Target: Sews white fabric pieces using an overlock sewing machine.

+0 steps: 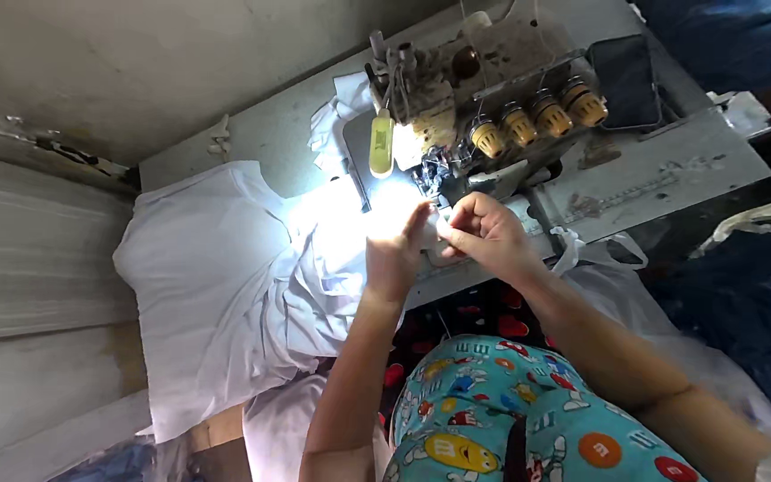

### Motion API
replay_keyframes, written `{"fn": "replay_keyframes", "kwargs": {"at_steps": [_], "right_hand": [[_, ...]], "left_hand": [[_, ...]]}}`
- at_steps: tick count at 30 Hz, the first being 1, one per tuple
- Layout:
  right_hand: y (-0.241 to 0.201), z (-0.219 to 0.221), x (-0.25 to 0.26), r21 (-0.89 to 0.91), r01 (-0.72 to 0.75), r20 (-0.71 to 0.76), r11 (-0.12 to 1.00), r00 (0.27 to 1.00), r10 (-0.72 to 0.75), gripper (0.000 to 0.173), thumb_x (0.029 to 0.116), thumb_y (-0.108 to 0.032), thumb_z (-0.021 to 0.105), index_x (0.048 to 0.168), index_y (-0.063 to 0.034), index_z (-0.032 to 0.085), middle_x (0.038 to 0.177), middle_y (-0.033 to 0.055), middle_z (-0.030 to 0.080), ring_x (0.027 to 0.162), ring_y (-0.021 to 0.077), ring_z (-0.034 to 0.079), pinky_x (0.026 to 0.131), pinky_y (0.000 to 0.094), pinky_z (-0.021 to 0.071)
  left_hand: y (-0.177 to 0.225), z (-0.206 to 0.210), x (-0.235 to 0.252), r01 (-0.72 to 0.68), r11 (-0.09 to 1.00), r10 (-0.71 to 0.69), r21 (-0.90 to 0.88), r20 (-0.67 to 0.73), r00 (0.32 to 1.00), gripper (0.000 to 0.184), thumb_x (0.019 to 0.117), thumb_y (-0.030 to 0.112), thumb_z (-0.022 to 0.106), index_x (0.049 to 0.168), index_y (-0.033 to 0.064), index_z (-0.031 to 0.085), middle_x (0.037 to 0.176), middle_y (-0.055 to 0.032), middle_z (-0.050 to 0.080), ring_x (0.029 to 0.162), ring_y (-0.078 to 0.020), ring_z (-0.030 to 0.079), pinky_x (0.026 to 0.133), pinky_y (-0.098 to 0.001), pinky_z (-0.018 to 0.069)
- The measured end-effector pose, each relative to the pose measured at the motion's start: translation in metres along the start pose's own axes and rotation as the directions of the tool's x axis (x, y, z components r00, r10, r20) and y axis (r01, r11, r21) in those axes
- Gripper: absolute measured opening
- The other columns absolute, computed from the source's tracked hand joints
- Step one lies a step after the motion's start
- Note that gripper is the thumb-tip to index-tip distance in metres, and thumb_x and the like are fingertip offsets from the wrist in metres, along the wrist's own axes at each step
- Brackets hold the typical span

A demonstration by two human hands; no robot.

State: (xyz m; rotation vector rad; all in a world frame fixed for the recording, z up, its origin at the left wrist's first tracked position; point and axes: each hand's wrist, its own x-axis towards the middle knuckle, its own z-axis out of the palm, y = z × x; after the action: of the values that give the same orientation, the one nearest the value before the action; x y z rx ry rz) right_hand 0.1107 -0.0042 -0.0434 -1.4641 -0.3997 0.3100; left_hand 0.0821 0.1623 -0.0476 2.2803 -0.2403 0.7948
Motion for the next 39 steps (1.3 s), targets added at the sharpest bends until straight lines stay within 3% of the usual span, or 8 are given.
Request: {"fn": "replay_keyframes", "kwargs": {"at_steps": [8, 12, 19, 25, 28, 31, 33, 39], "right_hand": [[0.020, -0.014, -0.008, -0.103, -0.046, -0.038, 0.994, 0.998, 0.042, 0.011, 0.0923, -0.005, 0.068, 0.100, -0.0052, 0.060, 0.081, -0.0016, 0.068, 0.064, 0.0034, 0.067, 0.059, 0.0204, 0.0603], [0.024, -0.017, -0.007, -0.243, 0.038, -0.004, 0.969, 0.999, -0.040, 0.010, 0.0942, -0.011, 0.068, 0.100, -0.0033, 0.068, 0.083, -0.0012, 0.069, 0.065, -0.0007, 0.065, 0.059, 0.0165, 0.0570], [0.029, -0.017, 0.009, -0.633, 0.277, 0.037, 0.723, 0.944, -0.328, 0.021, 0.0961, -0.014, 0.060, 0.103, -0.0056, 0.078, 0.082, 0.0066, 0.074, 0.069, 0.0149, 0.069, 0.062, 0.0322, 0.0563], [0.038, -0.018, 0.002, -0.659, 0.269, 0.051, 0.702, 0.948, -0.315, 0.028, 0.1017, -0.018, 0.054, 0.114, -0.0044, 0.075, 0.083, 0.0080, 0.074, 0.067, 0.0168, 0.069, 0.061, 0.0342, 0.0585], [0.034, -0.019, 0.001, -0.672, 0.257, 0.063, 0.694, 0.954, -0.292, 0.027, 0.1018, -0.018, 0.054, 0.114, -0.0055, 0.076, 0.088, 0.0078, 0.075, 0.070, 0.0170, 0.070, 0.063, 0.0352, 0.0588], [0.028, -0.018, -0.001, -0.652, 0.264, 0.077, 0.711, 0.956, -0.284, 0.026, 0.1018, -0.018, 0.055, 0.110, -0.0050, 0.075, 0.088, 0.0074, 0.074, 0.071, 0.0158, 0.070, 0.063, 0.0345, 0.0588], [0.026, -0.016, -0.003, -0.626, 0.291, 0.101, 0.724, 0.950, -0.295, 0.026, 0.1017, -0.019, 0.054, 0.106, -0.0036, 0.075, 0.083, 0.0069, 0.073, 0.069, 0.0141, 0.069, 0.063, 0.0319, 0.0581], [0.027, -0.004, -0.008, -0.497, 0.461, 0.221, 0.735, 0.887, -0.406, 0.021, 0.0996, -0.014, 0.060, 0.105, -0.0029, 0.076, 0.090, 0.0086, 0.074, 0.072, 0.0124, 0.067, 0.066, 0.0283, 0.0568]], "left_hand": [[-0.001, 0.021, -0.010, 0.086, 0.995, -0.090, 0.058, 0.069, 0.994, 0.012, 0.0943, 0.012, 0.071, 0.101, 0.0022, 0.074, 0.092, -0.0098, 0.073, 0.083, -0.0167, 0.070, 0.077, -0.0328, 0.0573], [0.003, 0.008, -0.014, 0.131, 0.990, -0.140, 0.058, 0.188, 0.972, 0.022, 0.0978, 0.009, 0.063, 0.116, 0.0003, 0.072, 0.107, -0.0115, 0.075, 0.094, -0.0169, 0.072, 0.085, -0.0321, 0.0577], [-0.007, 0.008, 0.007, 0.173, 0.980, -0.193, 0.099, 0.254, 0.948, 0.014, 0.1005, 0.012, 0.056, 0.103, 0.0030, 0.067, 0.090, -0.0074, 0.067, 0.084, -0.0159, 0.066, 0.079, -0.0336, 0.0531], [-0.024, 0.004, 0.028, 0.152, 0.979, -0.184, 0.136, 0.264, 0.947, 0.018, 0.0973, 0.011, 0.055, 0.097, -0.0009, 0.068, 0.097, -0.0167, 0.065, 0.097, -0.0301, 0.063, 0.087, -0.0441, 0.0502], [-0.056, 0.008, 0.043, 0.161, 0.940, -0.231, 0.300, 0.215, 0.949, 0.030, 0.0984, 0.018, 0.055, 0.114, -0.0042, 0.068, 0.121, -0.0247, 0.068, 0.120, -0.0376, 0.063, 0.104, -0.0507, 0.0467], [-0.081, 0.016, 0.053, 0.198, 0.893, -0.287, 0.405, 0.174, 0.942, 0.034, 0.0972, 0.017, 0.057, 0.122, -0.0068, 0.062, 0.116, -0.0257, 0.066, 0.113, -0.0363, 0.064, 0.096, -0.0527, 0.0474], [-0.081, 0.014, 0.058, 0.174, 0.922, -0.233, 0.347, 0.136, 0.963, 0.028, 0.0992, 0.016, 0.056, 0.116, -0.0045, 0.064, 0.108, -0.0203, 0.068, 0.103, -0.0271, 0.066, 0.091, -0.0403, 0.0506], [-0.039, -0.029, 0.021, 0.364, 0.906, -0.383, 0.216, 0.055, 0.922, 0.014, 0.0954, 0.004, 0.060, 0.100, -0.0042, 0.071, 0.101, -0.0206, 0.070, 0.096, -0.0292, 0.068, 0.088, -0.0438, 0.0536]]}}
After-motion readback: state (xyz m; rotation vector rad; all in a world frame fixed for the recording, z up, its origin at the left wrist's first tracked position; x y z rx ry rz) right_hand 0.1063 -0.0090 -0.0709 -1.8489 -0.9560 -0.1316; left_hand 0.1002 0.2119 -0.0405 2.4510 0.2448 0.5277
